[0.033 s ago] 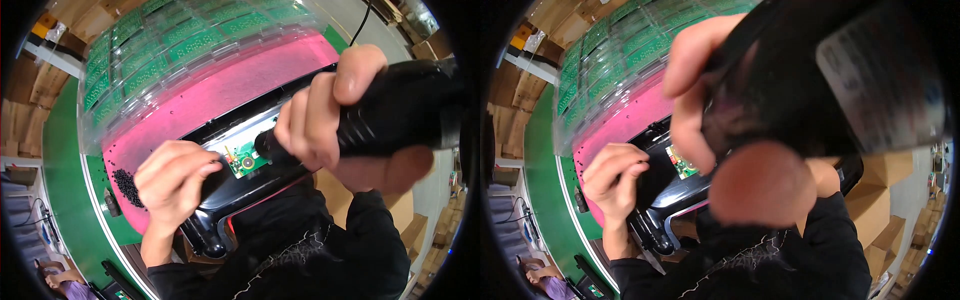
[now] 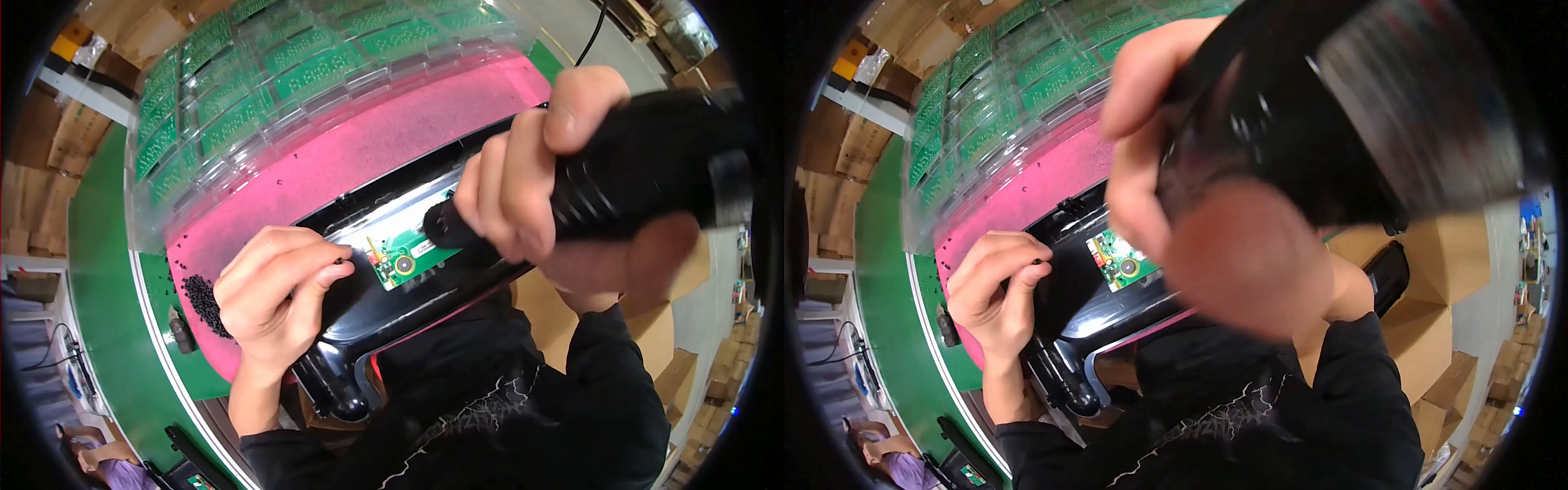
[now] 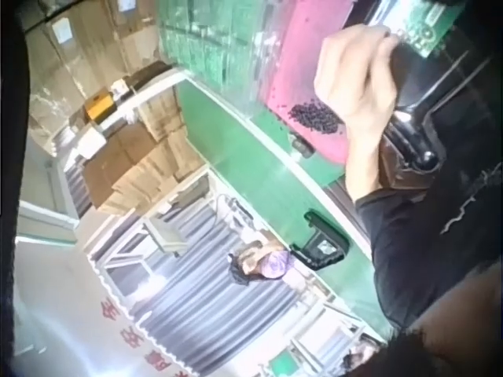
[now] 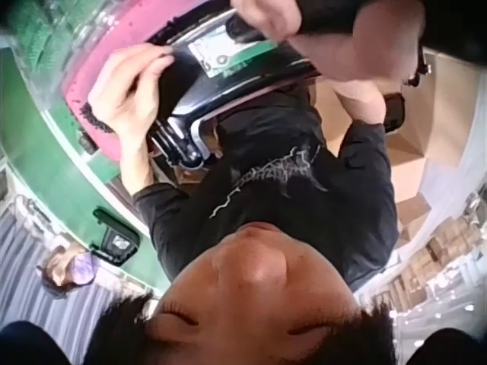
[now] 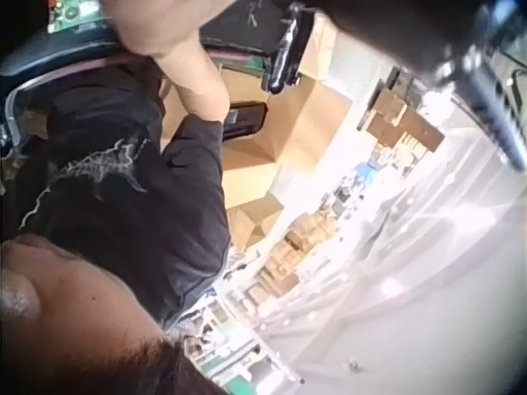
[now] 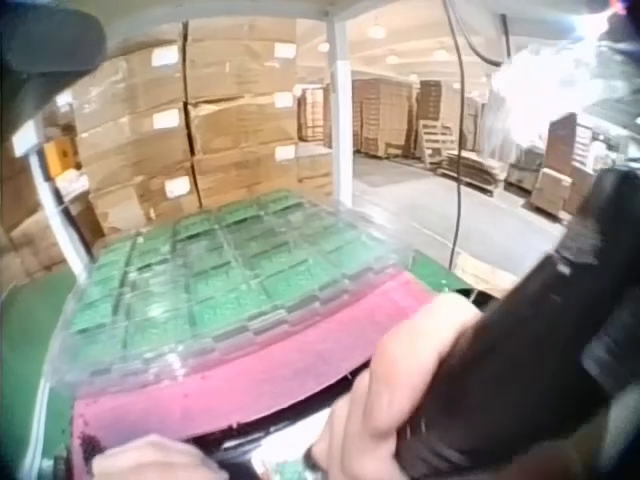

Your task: The recorder is installing circuit boards into plastic housings and securing them with screws using an electric screwdriver at an assembly station.

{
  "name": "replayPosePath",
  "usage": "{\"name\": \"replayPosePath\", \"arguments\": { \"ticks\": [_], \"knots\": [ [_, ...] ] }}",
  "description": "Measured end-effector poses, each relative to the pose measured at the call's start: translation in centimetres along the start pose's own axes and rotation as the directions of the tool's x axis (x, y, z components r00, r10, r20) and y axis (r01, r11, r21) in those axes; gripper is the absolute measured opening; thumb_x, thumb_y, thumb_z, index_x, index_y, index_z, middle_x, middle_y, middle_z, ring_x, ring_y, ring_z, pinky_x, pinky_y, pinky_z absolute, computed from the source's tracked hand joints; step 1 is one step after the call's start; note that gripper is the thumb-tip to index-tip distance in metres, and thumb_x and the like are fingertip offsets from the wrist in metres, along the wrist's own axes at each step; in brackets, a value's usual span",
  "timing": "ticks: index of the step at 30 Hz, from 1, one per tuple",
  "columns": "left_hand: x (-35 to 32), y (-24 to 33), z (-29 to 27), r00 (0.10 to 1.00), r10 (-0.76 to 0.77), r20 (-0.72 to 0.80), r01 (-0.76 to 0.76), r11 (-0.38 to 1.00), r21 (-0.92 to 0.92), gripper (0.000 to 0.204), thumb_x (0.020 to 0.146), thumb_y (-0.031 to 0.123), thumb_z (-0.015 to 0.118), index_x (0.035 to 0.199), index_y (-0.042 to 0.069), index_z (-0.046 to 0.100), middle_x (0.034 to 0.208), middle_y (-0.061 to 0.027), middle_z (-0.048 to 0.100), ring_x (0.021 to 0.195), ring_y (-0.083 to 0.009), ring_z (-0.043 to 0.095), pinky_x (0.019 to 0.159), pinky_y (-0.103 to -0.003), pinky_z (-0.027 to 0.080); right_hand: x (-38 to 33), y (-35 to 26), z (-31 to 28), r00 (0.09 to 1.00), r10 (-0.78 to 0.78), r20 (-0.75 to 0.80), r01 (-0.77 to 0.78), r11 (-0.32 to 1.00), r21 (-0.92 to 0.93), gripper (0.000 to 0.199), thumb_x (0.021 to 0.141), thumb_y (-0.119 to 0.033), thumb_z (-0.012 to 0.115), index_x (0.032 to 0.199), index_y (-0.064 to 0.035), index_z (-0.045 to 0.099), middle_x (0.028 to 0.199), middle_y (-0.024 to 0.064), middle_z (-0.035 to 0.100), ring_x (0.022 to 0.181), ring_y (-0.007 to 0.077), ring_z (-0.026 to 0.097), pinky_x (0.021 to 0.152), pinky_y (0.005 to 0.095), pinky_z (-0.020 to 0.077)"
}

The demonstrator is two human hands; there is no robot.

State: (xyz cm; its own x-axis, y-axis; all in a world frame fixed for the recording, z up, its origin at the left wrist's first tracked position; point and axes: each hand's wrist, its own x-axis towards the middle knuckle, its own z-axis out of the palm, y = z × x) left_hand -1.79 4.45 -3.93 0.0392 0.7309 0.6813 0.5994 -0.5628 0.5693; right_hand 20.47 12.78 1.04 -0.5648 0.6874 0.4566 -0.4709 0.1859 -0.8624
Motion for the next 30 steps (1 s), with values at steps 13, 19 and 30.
{"name": "replayPosePath", "arguments": {
  "ticks": [13, 19, 30],
  "knots": [
    [-0.7, -0.3, 0.9, 0.829, -0.143, 0.540, 0.159, 0.987, 0.017, 0.013, 0.078, 0.008, 0.073, 0.082, 0.000, 0.064, 0.097, -0.0080, 0.073, 0.075, -0.0253, 0.065, 0.067, -0.035, 0.053, 1.3, 3.8, -3.4, 0.986, -0.166, -0.030, 0.161, 0.977, -0.141, 0.056, 0.094, -0.056, 0.051, 0.113, -0.0031, 0.047, 0.057, 0.0016, 0.047, 0.042, 0.0102, 0.040, 0.044, 0.0264, 0.0359],
    [-0.6, 0.2, 0.7, 0.774, -0.287, 0.564, 0.295, 0.952, 0.080, 0.011, 0.080, 0.006, 0.071, 0.083, 0.000, 0.062, 0.102, -0.0080, 0.072, 0.070, -0.0272, 0.067, 0.061, -0.035, 0.054, 1.4, 3.8, -2.8, 0.996, -0.084, -0.036, 0.074, 0.974, -0.216, 0.058, 0.090, -0.058, 0.053, 0.110, -0.0038, 0.047, 0.057, 0.0001, 0.046, 0.041, 0.0094, 0.039, 0.042, 0.0251, 0.0350],
    [-0.7, 0.0, 0.6, 0.795, -0.280, 0.538, 0.300, 0.952, 0.051, 0.012, 0.082, 0.007, 0.071, 0.085, -0.001, 0.063, 0.099, -0.0076, 0.072, 0.068, -0.0276, 0.066, 0.061, -0.033, 0.054, 1.1, 3.0, -2.1, 0.985, -0.172, -0.024, 0.172, 0.952, 0.252, 0.053, 0.090, -0.056, 0.058, 0.108, -0.0086, 0.045, 0.057, -0.0029, 0.047, 0.043, 0.0100, 0.046, 0.047, 0.0272, 0.0366]
  ]
}}
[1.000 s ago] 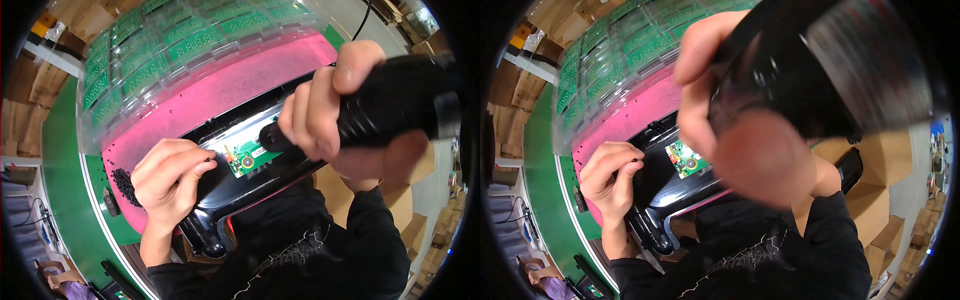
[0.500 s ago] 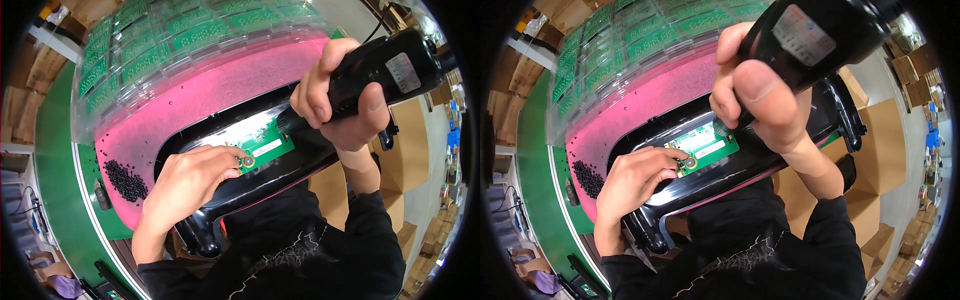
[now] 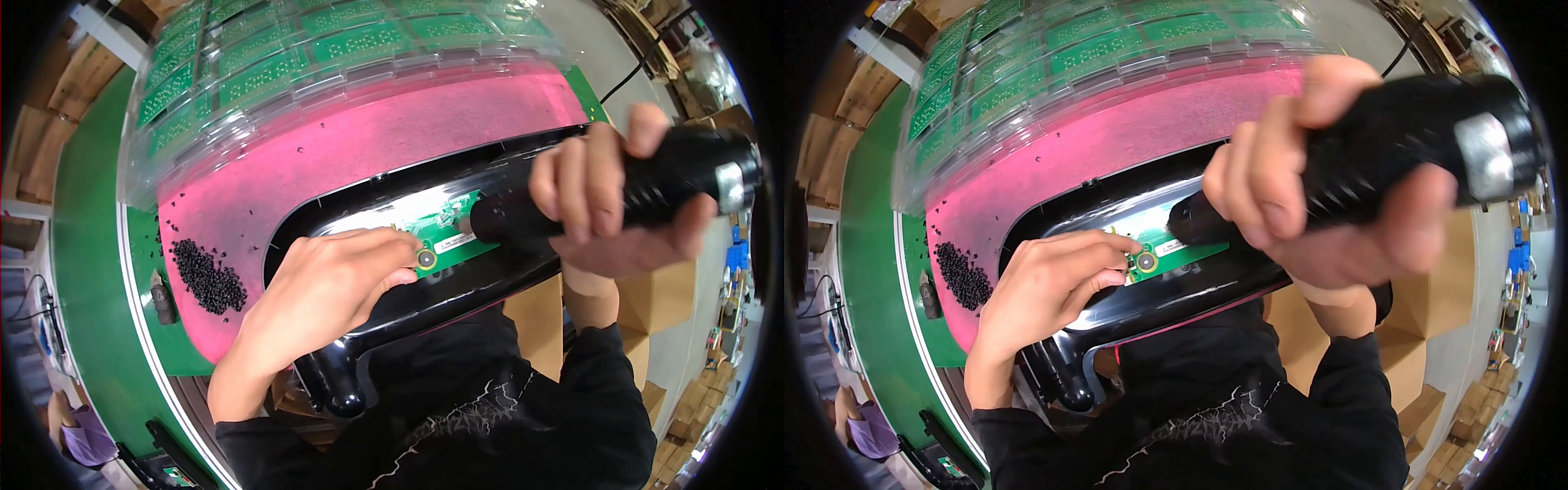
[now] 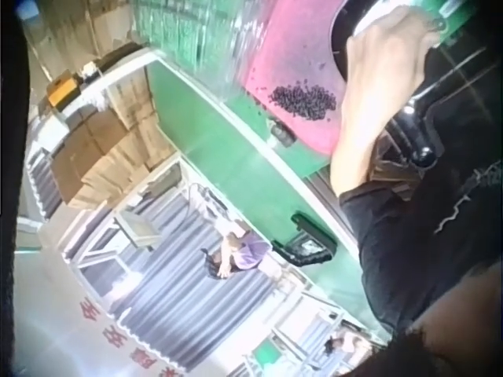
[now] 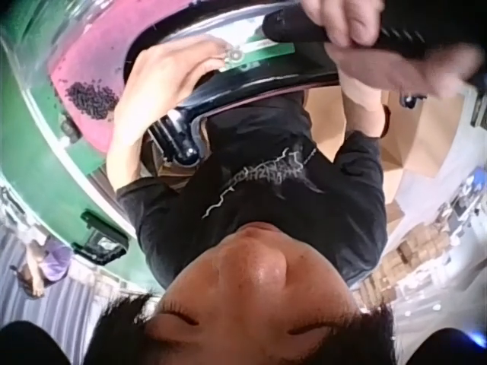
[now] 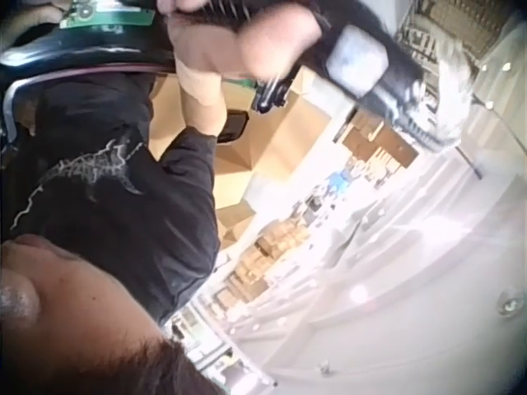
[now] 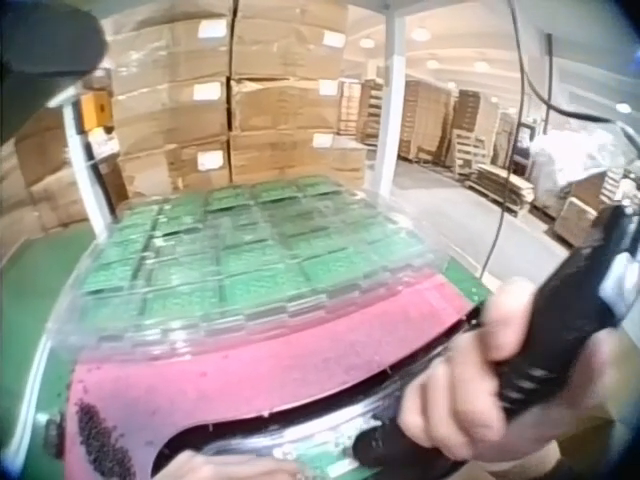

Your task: The recorder is installing circuit boards into plastic housings and securing them with screws using an electric screwdriver at an assembly station.

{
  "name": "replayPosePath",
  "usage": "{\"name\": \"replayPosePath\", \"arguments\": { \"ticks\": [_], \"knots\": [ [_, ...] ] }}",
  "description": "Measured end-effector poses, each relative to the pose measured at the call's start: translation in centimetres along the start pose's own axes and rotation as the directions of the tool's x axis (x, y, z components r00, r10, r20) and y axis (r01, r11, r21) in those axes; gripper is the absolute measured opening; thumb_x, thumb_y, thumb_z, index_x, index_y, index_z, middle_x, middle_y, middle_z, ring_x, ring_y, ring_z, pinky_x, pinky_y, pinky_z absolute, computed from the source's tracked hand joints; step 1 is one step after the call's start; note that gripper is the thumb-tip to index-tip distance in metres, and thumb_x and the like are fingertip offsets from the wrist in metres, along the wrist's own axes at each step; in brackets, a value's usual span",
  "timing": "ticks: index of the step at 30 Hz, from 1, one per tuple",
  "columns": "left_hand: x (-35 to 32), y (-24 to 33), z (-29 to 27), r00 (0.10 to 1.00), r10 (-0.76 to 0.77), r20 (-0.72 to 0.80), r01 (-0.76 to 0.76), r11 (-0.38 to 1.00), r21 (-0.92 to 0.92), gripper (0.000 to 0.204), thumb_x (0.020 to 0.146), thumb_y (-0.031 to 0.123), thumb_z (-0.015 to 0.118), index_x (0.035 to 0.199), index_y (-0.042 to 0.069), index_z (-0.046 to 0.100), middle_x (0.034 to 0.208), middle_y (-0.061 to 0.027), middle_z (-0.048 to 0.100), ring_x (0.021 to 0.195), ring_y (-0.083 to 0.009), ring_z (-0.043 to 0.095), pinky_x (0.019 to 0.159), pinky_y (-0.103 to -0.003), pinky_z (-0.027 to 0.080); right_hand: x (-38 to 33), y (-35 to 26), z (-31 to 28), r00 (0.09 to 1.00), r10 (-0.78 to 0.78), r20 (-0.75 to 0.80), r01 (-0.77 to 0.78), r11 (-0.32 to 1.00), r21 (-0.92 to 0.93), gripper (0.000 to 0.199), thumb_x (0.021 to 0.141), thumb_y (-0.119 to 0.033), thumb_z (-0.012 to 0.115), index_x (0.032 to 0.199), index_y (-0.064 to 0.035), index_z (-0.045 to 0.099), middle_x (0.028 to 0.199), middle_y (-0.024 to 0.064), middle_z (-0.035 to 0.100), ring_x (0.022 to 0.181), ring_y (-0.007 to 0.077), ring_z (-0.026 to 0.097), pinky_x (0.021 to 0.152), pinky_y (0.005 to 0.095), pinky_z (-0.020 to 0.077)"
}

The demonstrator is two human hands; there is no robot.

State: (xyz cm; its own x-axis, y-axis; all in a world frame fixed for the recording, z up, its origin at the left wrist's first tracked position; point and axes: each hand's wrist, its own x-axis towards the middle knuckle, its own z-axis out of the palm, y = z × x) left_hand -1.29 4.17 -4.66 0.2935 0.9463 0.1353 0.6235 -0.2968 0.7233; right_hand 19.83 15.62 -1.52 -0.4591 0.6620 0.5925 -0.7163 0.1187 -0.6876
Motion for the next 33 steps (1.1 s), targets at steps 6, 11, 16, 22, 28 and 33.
{"name": "replayPosePath", "arguments": {
  "ticks": [6, 11, 16, 22, 28, 33],
  "knots": [
    [-0.1, -0.1, -0.3, 0.979, 0.095, -0.181, -0.131, 0.971, -0.202, 0.013, 0.078, 0.005, 0.077, 0.086, -0.001, 0.070, 0.078, -0.0108, 0.070, 0.063, -0.0215, 0.066, 0.056, -0.029, 0.051, 0.1, -0.6, 2.7, 0.987, -0.154, 0.045, 0.144, 0.972, 0.184, 0.042, 0.087, -0.042, 0.066, 0.105, -0.0087, 0.047, 0.061, -0.0022, 0.056, 0.046, 0.0099, 0.055, 0.050, 0.0264, 0.0468],
    [-0.2, 0.0, -0.4, 0.976, 0.070, -0.205, -0.117, 0.966, -0.232, 0.012, 0.081, 0.005, 0.075, 0.091, 0.000, 0.070, 0.078, -0.0111, 0.069, 0.064, -0.0252, 0.066, 0.057, -0.031, 0.052, -0.2, -0.6, 3.2, 0.987, -0.158, 0.038, 0.151, 0.977, 0.152, 0.042, 0.087, -0.040, 0.068, 0.105, -0.0087, 0.047, 0.060, -0.0018, 0.057, 0.045, 0.0100, 0.056, 0.050, 0.0271, 0.0487],
    [-0.2, 0.4, -0.9, 0.996, -0.077, -0.033, 0.054, 0.890, -0.453, 0.014, 0.083, 0.003, 0.073, 0.096, -0.001, 0.069, 0.082, -0.0136, 0.070, 0.064, -0.0238, 0.067, 0.058, -0.031, 0.053, -0.3, -0.5, 3.3, 0.978, -0.205, 0.043, 0.194, 0.965, 0.175, 0.043, 0.086, -0.040, 0.069, 0.106, -0.0088, 0.048, 0.061, -0.0015, 0.059, 0.046, 0.0101, 0.057, 0.050, 0.0276, 0.0505],
    [-0.1, -0.2, 0.4, 0.965, -0.071, -0.251, 0.014, 0.975, -0.222, 0.013, 0.085, 0.002, 0.071, 0.098, -0.002, 0.068, 0.082, -0.0132, 0.070, 0.065, -0.0195, 0.068, 0.059, -0.030, 0.053, 0.0, -1.6, 1.9, 0.986, -0.105, 0.133, 0.111, 0.993, -0.040, 0.054, 0.087, -0.053, 0.065, 0.113, -0.0097, 0.047, 0.063, -0.0037, 0.056, 0.047, 0.0089, 0.054, 0.050, 0.0255, 0.0444],
    [-0.1, 0.1, -0.2, 0.978, -0.127, -0.167, 0.093, 0.976, -0.197, 0.007, 0.085, -0.003, 0.067, 0.092, -0.004, 0.068, 0.077, -0.0104, 0.070, 0.063, -0.0162, 0.066, 0.058, -0.028, 0.052, 0.3, -0.5, -0.8, 1.000, 0.000, 0.007, 0.001, 0.973, -0.233, 0.057, 0.092, -0.060, 0.050, 0.112, -0.0068, 0.047, 0.060, -0.0003, 0.048, 0.045, 0.0110, 0.044, 0.048, 0.0274, 0.0361],
    [0.2, -0.3, 0.1, 0.995, 0.087, -0.052, -0.088, 0.996, -0.009, 0.009, 0.085, 0.006, 0.069, 0.088, -0.001, 0.064, 0.091, -0.0104, 0.070, 0.077, -0.0275, 0.066, 0.068, -0.035, 0.052, 0.0, 0.5, -1.6, 1.000, 0.014, -0.002, -0.014, 0.962, -0.273, 0.056, 0.092, -0.058, 0.049, 0.110, -0.0052, 0.047, 0.057, 0.0013, 0.045, 0.042, 0.0114, 0.040, 0.046, 0.0280, 0.0347]
  ]
}}
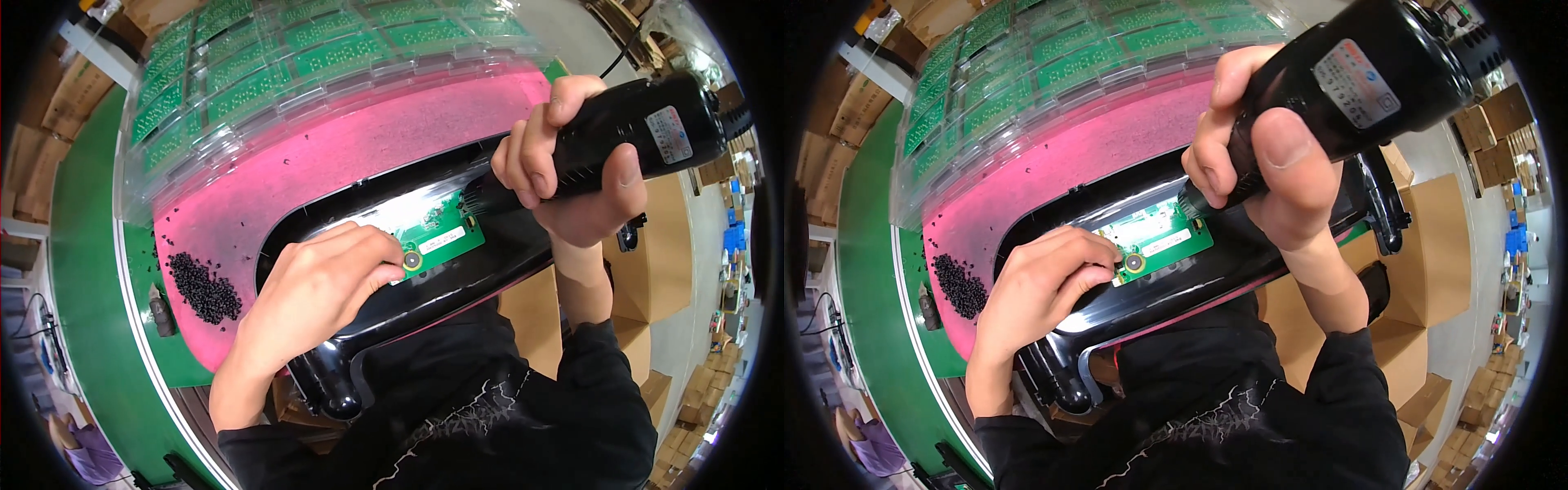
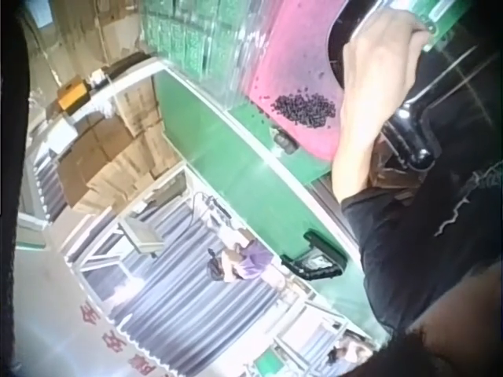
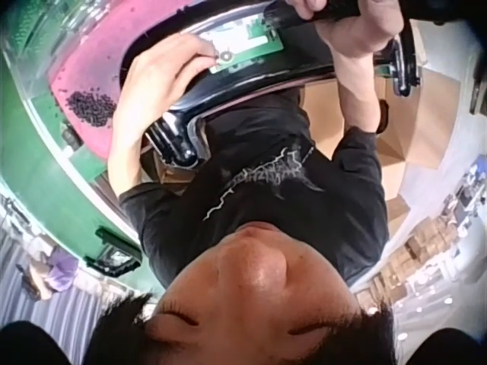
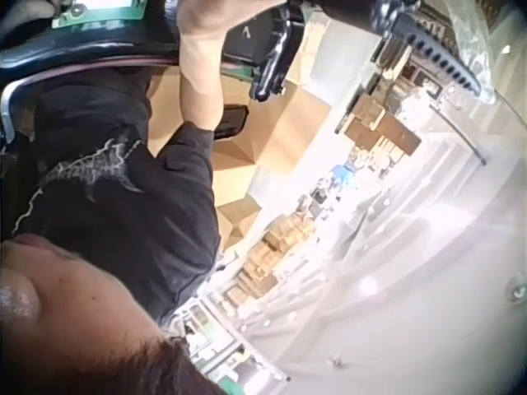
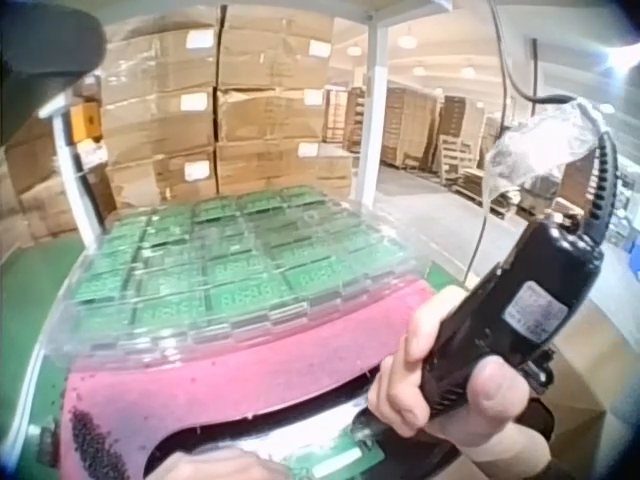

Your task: The recorder is installing circuit boards into plastic housings and securing them with screws using an electric screwdriver at an assembly station.

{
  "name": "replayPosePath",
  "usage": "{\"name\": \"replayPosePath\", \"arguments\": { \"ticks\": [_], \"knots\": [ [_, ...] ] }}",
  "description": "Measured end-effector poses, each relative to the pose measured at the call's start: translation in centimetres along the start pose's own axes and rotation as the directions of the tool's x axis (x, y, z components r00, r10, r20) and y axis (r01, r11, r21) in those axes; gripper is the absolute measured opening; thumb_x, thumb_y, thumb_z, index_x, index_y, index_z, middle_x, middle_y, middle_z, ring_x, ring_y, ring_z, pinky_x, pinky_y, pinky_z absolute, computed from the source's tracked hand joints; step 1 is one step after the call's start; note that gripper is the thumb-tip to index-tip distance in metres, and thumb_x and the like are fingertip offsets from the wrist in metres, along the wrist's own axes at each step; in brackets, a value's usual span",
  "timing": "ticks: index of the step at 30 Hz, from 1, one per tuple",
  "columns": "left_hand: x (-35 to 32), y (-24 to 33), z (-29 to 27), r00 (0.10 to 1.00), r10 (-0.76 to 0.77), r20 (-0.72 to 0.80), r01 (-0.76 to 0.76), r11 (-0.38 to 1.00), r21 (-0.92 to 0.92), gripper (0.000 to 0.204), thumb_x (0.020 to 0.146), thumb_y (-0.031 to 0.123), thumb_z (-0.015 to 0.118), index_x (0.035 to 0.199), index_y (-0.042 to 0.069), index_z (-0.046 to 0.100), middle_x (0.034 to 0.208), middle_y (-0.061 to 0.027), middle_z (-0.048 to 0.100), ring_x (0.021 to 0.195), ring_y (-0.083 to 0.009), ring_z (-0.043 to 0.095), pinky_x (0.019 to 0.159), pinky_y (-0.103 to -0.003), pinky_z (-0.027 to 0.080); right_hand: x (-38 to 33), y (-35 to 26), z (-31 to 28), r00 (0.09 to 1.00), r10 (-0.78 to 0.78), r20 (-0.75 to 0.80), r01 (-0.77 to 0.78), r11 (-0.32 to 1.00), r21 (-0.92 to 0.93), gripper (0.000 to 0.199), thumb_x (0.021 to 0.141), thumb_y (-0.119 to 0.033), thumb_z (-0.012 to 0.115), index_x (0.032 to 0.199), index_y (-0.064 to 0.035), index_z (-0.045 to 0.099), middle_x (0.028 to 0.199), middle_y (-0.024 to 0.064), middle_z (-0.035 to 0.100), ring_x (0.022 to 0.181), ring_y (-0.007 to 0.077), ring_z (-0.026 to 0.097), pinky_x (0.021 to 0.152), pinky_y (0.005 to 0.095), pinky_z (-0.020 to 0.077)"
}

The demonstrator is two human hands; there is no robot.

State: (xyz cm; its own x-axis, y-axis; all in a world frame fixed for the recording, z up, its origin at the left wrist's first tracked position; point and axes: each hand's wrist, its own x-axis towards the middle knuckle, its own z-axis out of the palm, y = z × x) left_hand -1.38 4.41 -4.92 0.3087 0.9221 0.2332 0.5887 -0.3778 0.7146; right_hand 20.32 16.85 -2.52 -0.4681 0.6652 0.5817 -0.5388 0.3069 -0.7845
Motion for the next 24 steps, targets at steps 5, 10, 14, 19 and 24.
{"name": "replayPosePath", "arguments": {
  "ticks": [5, 10, 14, 19, 24],
  "knots": [
    [-0.1, 0.2, 0.4, 0.998, -0.056, 0.031, 0.055, 0.998, 0.040, 0.013, 0.084, 0.010, 0.070, 0.087, 0.000, 0.062, 0.096, -0.0083, 0.071, 0.081, -0.0295, 0.067, 0.068, -0.037, 0.054, 0.3, 0.2, 0.5, 0.999, 0.033, -0.020, -0.034, 0.998, -0.053, 0.054, 0.091, -0.057, 0.051, 0.107, -0.0052, 0.047, 0.057, 0.0007, 0.045, 0.042, 0.0104, 0.040, 0.045, 0.0270, 0.0338],
    [-0.2, 0.6, 0.2, 0.991, -0.127, 0.047, 0.126, 0.992, 0.022, 0.014, 0.084, 0.010, 0.070, 0.087, 0.000, 0.062, 0.099, -0.0095, 0.072, 0.074, -0.0295, 0.067, 0.063, -0.036, 0.054, 0.7, 0.5, 1.0, 0.995, 0.095, 0.005, -0.093, 0.984, -0.150, 0.052, 0.091, -0.054, 0.052, 0.105, -0.0049, 0.048, 0.056, -0.0004, 0.044, 0.041, 0.0091, 0.038, 0.043, 0.0253, 0.0322],
    [-0.2, 0.5, 0.1, 0.990, -0.120, 0.075, 0.117, 0.992, 0.041, 0.014, 0.086, 0.011, 0.068, 0.087, -0.001, 0.061, 0.099, -0.0101, 0.072, 0.073, -0.0297, 0.067, 0.062, -0.037, 0.053, 0.7, 0.4, 1.4, 0.993, 0.114, -0.037, -0.119, 0.976, -0.185, 0.051, 0.092, -0.053, 0.051, 0.106, -0.0037, 0.047, 0.056, -0.0004, 0.043, 0.041, 0.0089, 0.038, 0.044, 0.0251, 0.0329],
    [-0.4, 0.7, 0.0, 0.991, -0.109, 0.074, 0.104, 0.993, 0.058, 0.013, 0.088, 0.012, 0.066, 0.089, 0.000, 0.062, 0.099, -0.0098, 0.071, 0.075, -0.0308, 0.067, 0.064, -0.038, 0.052, 1.0, -0.1, 2.5, 0.991, 0.124, -0.047, -0.132, 0.947, -0.291, 0.050, 0.094, -0.050, 0.050, 0.110, -0.0028, 0.045, 0.055, -0.0003, 0.043, 0.042, 0.0094, 0.038, 0.045, 0.0253, 0.0336],
    [-0.5, 0.1, 0.1, 0.998, -0.036, 0.049, 0.035, 0.999, 0.013, 0.013, 0.087, 0.012, 0.068, 0.091, 0.000, 0.063, 0.098, -0.0103, 0.071, 0.079, -0.0320, 0.068, 0.067, -0.038, 0.053, 0.1, -0.3, 2.3, 0.997, 0.048, 0.067, -0.053, 0.996, 0.077, 0.057, 0.092, -0.060, 0.051, 0.112, -0.0060, 0.047, 0.057, -0.0020, 0.045, 0.043, 0.0097, 0.040, 0.047, 0.0270, 0.0334]
  ]
}}
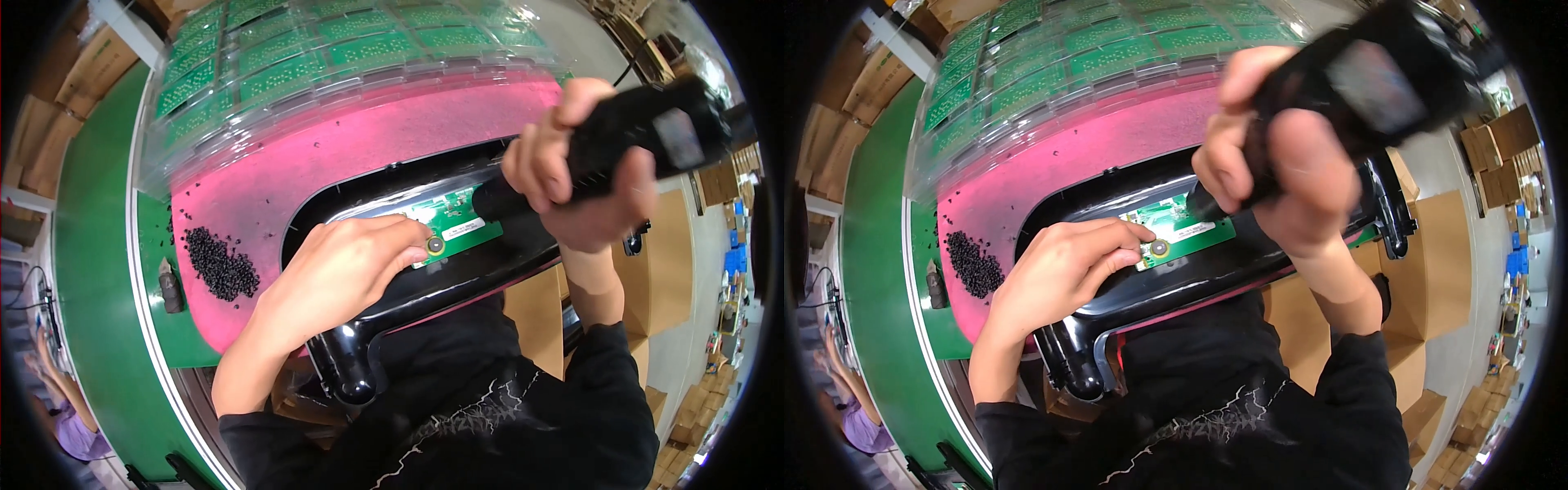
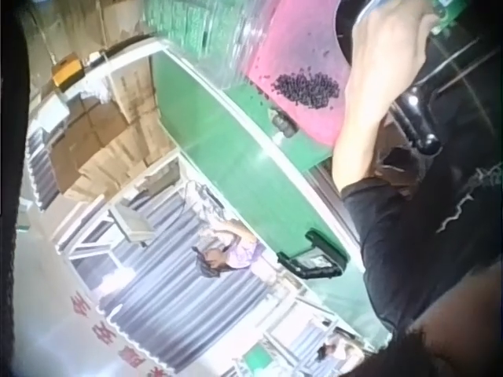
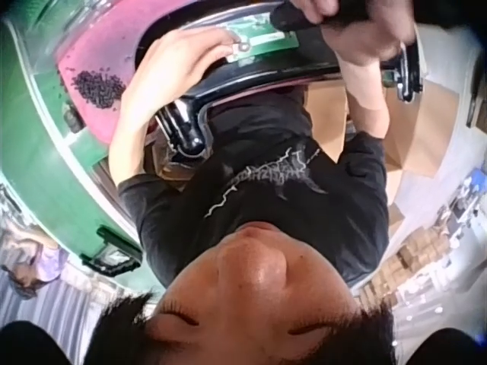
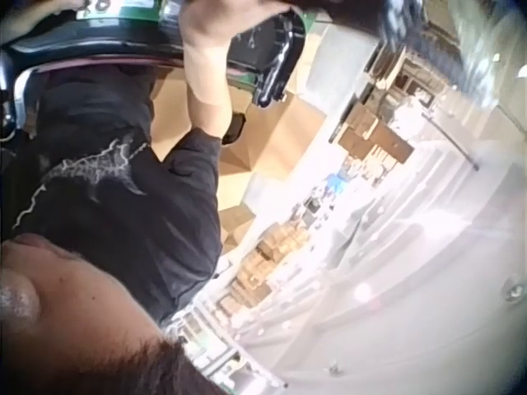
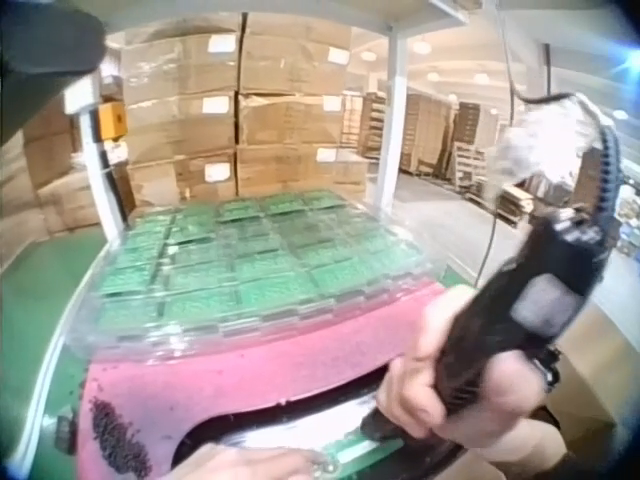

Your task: The recorder is installing circuit boards into plastic housings and securing them with screws using an electric screwdriver at an assembly station.

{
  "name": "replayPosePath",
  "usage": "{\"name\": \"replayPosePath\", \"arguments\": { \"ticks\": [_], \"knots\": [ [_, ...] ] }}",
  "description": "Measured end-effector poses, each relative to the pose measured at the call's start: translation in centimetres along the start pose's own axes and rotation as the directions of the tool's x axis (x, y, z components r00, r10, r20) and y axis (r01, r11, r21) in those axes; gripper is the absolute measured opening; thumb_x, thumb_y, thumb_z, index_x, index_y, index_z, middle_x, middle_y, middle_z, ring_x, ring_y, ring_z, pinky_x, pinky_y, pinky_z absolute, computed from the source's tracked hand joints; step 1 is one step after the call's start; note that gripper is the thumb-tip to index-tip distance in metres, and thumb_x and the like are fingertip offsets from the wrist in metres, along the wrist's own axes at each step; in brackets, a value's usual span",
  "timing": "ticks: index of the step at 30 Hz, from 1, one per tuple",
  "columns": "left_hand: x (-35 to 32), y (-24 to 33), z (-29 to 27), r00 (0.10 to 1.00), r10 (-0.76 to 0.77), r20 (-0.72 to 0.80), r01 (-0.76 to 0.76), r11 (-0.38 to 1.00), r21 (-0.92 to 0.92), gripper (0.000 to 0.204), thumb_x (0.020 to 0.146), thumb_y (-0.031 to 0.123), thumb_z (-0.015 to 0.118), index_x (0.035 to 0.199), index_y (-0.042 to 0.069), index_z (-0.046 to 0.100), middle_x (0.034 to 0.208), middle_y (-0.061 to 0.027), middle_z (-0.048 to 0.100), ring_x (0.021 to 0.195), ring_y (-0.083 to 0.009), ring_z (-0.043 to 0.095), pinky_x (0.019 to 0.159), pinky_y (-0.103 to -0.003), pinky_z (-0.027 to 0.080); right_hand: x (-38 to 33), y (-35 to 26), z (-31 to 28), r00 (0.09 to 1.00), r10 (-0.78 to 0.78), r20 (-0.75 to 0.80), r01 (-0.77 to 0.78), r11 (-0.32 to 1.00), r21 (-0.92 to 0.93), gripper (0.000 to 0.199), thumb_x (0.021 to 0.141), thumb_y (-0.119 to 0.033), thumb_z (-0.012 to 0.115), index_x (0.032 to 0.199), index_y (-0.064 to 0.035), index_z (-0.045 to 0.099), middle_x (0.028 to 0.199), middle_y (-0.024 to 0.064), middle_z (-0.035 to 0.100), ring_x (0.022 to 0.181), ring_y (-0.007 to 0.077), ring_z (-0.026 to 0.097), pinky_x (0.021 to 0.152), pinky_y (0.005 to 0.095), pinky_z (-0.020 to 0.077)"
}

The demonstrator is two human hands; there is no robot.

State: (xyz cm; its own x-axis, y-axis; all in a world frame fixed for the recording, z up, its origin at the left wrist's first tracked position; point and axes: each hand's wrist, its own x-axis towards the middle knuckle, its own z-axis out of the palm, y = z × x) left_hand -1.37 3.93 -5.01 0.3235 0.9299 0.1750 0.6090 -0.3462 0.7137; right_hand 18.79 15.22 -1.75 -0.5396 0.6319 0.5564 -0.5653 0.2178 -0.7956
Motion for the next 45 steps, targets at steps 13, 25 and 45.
{"name": "replayPosePath", "arguments": {
  "ticks": [13, 25, 45],
  "knots": [
    [-0.2, 0.4, -1.2, 0.976, -0.051, -0.210, 0.004, 0.976, -0.219, 0.017, 0.073, 0.005, 0.082, 0.085, 0.001, 0.070, 0.073, -0.0030, 0.067, 0.056, -0.0074, 0.054, 0.051, -0.024, 0.042, 1.0, -3.0, 2.3, 0.972, -0.114, 0.204, 0.083, 0.984, 0.158, 0.052, 0.087, -0.052, 0.064, 0.113, -0.0104, 0.048, 0.062, -0.0037, 0.055, 0.047, 0.0081, 0.054, 0.053, 0.0254, 0.0448],
    [0.0, -0.1, -1.6, 0.985, -0.068, -0.160, 0.007, 0.934, -0.357, 0.008, 0.083, 0.001, 0.072, 0.090, -0.003, 0.068, 0.079, -0.0102, 0.070, 0.070, -0.0186, 0.068, 0.066, -0.029, 0.053, 3.1, -1.7, 1.5, 0.819, -0.188, 0.542, 0.034, 0.959, 0.282, 0.055, 0.088, -0.057, 0.062, 0.116, -0.0124, 0.046, 0.064, -0.0041, 0.055, 0.050, 0.0080, 0.054, 0.053, 0.0263, 0.0437],
    [-0.4, -0.1, -0.7, 0.975, -0.175, -0.135, 0.196, 0.966, 0.165, 0.014, 0.092, 0.015, 0.061, 0.091, 0.000, 0.061, 0.088, -0.0166, 0.065, 0.083, -0.0393, 0.063, 0.070, -0.047, 0.050, 1.2, 2.5, 5.0, 0.994, 0.100, 0.036, -0.095, 0.988, -0.121, 0.060, 0.085, -0.061, 0.063, 0.105, -0.0064, 0.045, 0.057, -0.0018, 0.046, 0.044, 0.0089, 0.041, 0.045, 0.0249, 0.0360]
  ]
}}
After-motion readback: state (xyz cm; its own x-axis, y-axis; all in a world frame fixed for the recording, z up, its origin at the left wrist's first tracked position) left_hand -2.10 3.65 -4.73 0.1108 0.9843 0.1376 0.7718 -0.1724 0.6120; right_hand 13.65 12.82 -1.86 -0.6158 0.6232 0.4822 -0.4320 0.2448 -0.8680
